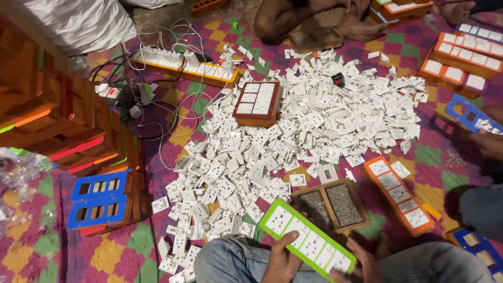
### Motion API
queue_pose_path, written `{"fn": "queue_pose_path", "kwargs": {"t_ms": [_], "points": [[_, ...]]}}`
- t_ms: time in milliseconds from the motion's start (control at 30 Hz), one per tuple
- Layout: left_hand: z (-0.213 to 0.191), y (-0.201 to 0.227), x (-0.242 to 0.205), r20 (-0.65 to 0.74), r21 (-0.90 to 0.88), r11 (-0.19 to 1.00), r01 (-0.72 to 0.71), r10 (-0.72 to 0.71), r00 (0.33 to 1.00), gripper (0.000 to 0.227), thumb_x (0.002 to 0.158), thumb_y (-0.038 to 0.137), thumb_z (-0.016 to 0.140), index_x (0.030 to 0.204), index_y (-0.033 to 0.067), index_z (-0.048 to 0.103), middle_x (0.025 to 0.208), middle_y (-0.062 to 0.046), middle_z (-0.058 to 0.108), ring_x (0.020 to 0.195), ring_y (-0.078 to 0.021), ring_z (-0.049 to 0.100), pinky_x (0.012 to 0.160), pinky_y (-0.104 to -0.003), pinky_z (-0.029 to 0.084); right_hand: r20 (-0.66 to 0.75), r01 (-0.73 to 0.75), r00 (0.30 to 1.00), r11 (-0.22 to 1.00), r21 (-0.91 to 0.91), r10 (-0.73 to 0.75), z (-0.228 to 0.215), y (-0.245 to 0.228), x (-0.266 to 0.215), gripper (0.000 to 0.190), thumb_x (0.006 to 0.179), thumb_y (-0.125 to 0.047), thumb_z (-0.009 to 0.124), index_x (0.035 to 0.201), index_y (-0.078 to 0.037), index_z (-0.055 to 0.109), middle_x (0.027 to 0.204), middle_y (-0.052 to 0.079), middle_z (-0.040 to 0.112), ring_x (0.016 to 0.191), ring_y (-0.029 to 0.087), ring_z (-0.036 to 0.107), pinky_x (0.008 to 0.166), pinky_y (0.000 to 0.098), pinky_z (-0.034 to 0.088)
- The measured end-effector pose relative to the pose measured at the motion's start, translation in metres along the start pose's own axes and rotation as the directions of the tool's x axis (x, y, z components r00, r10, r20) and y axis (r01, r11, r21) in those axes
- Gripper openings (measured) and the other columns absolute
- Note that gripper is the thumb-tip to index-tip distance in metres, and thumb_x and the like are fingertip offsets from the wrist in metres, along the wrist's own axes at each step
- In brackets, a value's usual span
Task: The person sits on the floor and assembles white plastic electrical socket modules into a green stripboard. They insert small metal pins into the modules and secure them by hand, handling multiple modules and a box of pins.
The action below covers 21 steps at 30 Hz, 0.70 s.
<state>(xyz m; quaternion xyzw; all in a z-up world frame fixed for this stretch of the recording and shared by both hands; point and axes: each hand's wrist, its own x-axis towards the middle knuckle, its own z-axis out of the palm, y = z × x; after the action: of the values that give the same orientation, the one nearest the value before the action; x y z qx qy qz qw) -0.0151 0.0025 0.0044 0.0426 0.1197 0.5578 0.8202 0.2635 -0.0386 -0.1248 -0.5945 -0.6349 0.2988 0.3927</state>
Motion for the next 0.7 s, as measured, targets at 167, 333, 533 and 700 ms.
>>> {"fn": "queue_pose_path", "kwargs": {"t_ms": [167, 333, 533, 700], "points": [[-0.025, -0.008, 0.010, -0.006, -0.038, 0.999, 0.024, -0.024, 1.000, 0.050, 0.082, 0.008, 0.070, 0.129, -0.0020, 0.059, 0.114, -0.016, 0.070, 0.110, -0.0302, 0.068, 0.103, -0.044, 0.052, 0.152, -0.353, 0.936, 0.839, 0.414, 0.319, -0.008, 0.002, 0.005, 0.054, 0.091, -0.019, 0.060, 0.142, -0.011, 0.044, 0.135, 0.015, 0.062, 0.120, 0.021, 0.066, 0.090, 0.0441, 0.066], [-0.032, -0.015, 0.018, -0.144, -0.090, 0.996, 0.012, -0.025, 0.989, 0.047, 0.078, 0.003, 0.070, 0.123, -0.0028, 0.061, 0.110, -0.015, 0.072, 0.108, -0.0308, 0.069, 0.103, -0.045, 0.053, 0.167, -0.564, 0.703, 0.399, 0.723, 0.691, -0.028, 0.014, 0.028, 0.047, 0.108, -0.037, 0.032, 0.154, -0.026, 0.031, 0.141, 0.013, 0.056, 0.112, 0.032, 0.062, 0.088, 0.0513, 0.053], [-0.016, -0.007, 0.015, -0.145, -0.168, 0.985, -0.043, 0.019, 0.989, 0.051, 0.077, 0.002, 0.070, 0.127, -0.0015, 0.061, 0.109, -0.015, 0.071, 0.107, -0.0311, 0.067, 0.102, -0.047, 0.052, 0.322, -0.630, 0.733, 0.421, 0.652, 0.599, -0.023, 0.016, 0.015, 0.048, 0.105, -0.032, 0.037, 0.150, -0.017, 0.042, 0.144, 0.015, 0.057, 0.126, 0.032, 0.061, 0.097, 0.0529, 0.056], [0.005, 0.000, 0.012, -0.128, -0.072, 0.994, -0.086, 0.076, 0.989, 0.055, 0.078, 0.000, 0.067, 0.132, 0.0061, 0.060, 0.130, -0.010, 0.069, 0.115, -0.0242, 0.067, 0.106, -0.043, 0.051, 0.299, -0.650, 0.654, 0.314, 0.692, 0.695, -0.025, -0.009, 0.015, 0.058, 0.102, -0.046, 0.036, 0.151, -0.016, 0.044, 0.143, 0.015, 0.058, 0.128, 0.031, 0.059, 0.099, 0.0552, 0.051]]}}
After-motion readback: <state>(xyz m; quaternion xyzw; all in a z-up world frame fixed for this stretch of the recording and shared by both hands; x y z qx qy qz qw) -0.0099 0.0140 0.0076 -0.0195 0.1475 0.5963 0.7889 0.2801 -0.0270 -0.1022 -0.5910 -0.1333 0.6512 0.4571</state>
